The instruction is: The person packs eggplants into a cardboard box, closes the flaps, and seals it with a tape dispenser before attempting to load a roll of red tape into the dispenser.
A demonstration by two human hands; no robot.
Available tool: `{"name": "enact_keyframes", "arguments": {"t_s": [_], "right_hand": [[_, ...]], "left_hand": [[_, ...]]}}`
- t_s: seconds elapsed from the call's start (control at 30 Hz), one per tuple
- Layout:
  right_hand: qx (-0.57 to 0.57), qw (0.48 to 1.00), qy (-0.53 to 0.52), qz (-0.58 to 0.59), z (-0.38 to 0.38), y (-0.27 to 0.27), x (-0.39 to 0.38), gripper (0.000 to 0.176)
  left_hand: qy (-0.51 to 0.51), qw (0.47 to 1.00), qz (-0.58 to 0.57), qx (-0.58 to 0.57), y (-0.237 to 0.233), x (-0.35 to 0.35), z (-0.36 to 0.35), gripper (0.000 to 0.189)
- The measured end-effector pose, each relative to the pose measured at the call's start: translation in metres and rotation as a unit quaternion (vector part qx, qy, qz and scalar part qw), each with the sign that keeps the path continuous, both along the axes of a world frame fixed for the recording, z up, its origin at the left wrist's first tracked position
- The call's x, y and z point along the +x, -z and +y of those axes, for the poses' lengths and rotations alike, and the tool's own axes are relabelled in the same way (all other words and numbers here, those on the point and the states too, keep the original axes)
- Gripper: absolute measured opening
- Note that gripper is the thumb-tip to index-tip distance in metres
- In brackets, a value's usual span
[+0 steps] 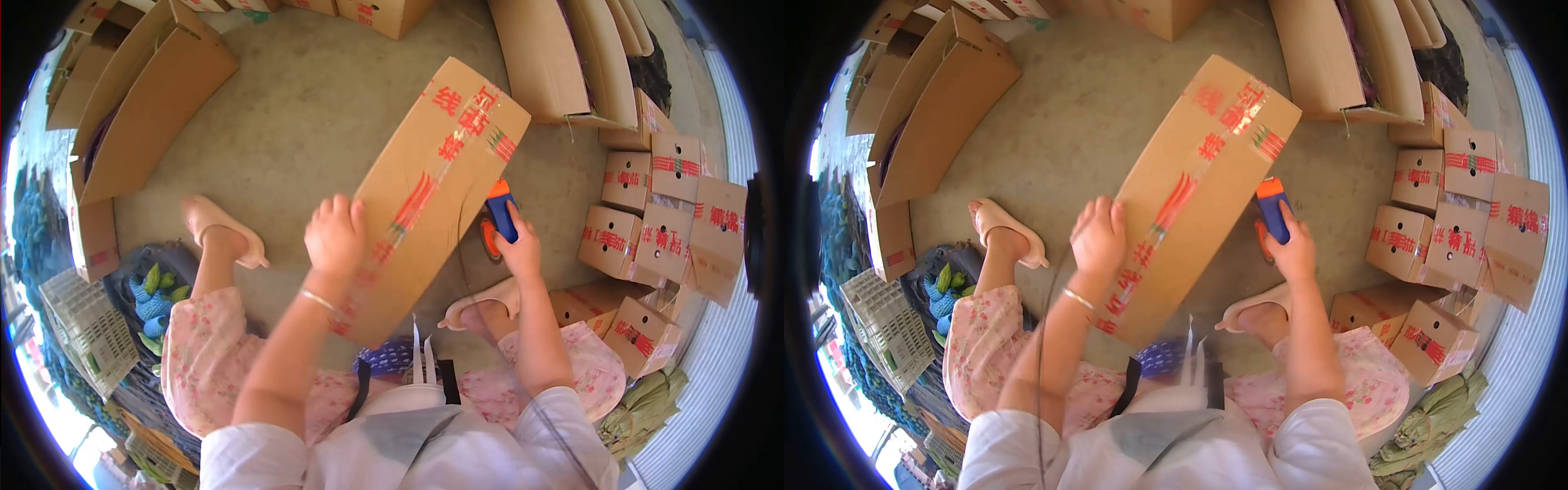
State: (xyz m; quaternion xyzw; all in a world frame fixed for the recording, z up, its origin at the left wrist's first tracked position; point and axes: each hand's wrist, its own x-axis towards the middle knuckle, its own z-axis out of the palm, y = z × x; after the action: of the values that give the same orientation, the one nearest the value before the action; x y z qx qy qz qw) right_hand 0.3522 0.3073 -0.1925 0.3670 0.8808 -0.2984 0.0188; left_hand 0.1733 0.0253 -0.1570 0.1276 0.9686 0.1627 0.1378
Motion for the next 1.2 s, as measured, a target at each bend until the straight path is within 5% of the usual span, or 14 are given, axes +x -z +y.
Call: {"name": "enact_keyframes", "arguments": {"t_s": [0.2, 0.37, 0.47, 0.67, 0.73, 0.87, 0.93, 0.97, 1.0, 1.03, 1.2], "right_hand": [[0.027, 0.996, -0.064, -0.061, 0.006, -0.013, 0.031, 0.07], [-0.023, 1.0, 0.013, 0.016, -0.037, -0.03, 0.053, 0.073], [-0.002, 1.0, 0.011, 0.011, -0.045, -0.026, 0.079, 0.072], [0.065, 0.996, -0.045, -0.05, -0.042, -0.024, 0.115, 0.071], [0.05, 0.998, -0.028, 0.016, -0.042, -0.028, 0.107, 0.07], [-0.015, 0.993, -0.004, 0.117, -0.045, -0.063, 0.036, 0.068], [0.043, 0.99, -0.051, 0.121, -0.038, -0.078, -0.004, 0.066], [0.042, 0.99, -0.047, 0.126, -0.036, -0.088, -0.018, 0.066], [0.031, 0.993, -0.046, 0.102, -0.033, -0.099, -0.03, 0.067], [0.02, 0.996, -0.048, 0.075, -0.031, -0.113, -0.037, 0.068], [-0.031, 0.966, -0.016, 0.258, 0.0, -0.193, -0.006, 0.061]], "left_hand": [[0.022, 0.998, 0.026, 0.059, 0.006, -0.017, -0.019, 0.03], [0.053, 0.992, 0.036, 0.112, 0.011, -0.039, -0.031, 0.028], [0.167, 0.971, 0.082, 0.152, 0.006, -0.009, -0.018, 0.03], [0.228, 0.972, 0.0, 0.05, 0.007, -0.032, -0.004, 0.029], [0.202, 0.978, 0.003, 0.05, 0.011, -0.061, -0.001, 0.033], [0.214, 0.969, 0.029, -0.121, -0.004, -0.12, 0.022, 0.048], [0.059, 0.941, -0.289, 0.164, -0.032, -0.118, 0.059, 0.059], [0.063, 0.943, -0.285, 0.161, -0.043, -0.104, 0.073, 0.059], [0.151, 0.982, -0.113, 0.028, -0.052, -0.078, 0.082, 0.073], [0.228, 0.966, 0.063, -0.105, -0.057, -0.061, 0.083, 0.09], [0.223, 0.965, 0.024, -0.134, -0.023, -0.064, 0.081, 0.11]]}}
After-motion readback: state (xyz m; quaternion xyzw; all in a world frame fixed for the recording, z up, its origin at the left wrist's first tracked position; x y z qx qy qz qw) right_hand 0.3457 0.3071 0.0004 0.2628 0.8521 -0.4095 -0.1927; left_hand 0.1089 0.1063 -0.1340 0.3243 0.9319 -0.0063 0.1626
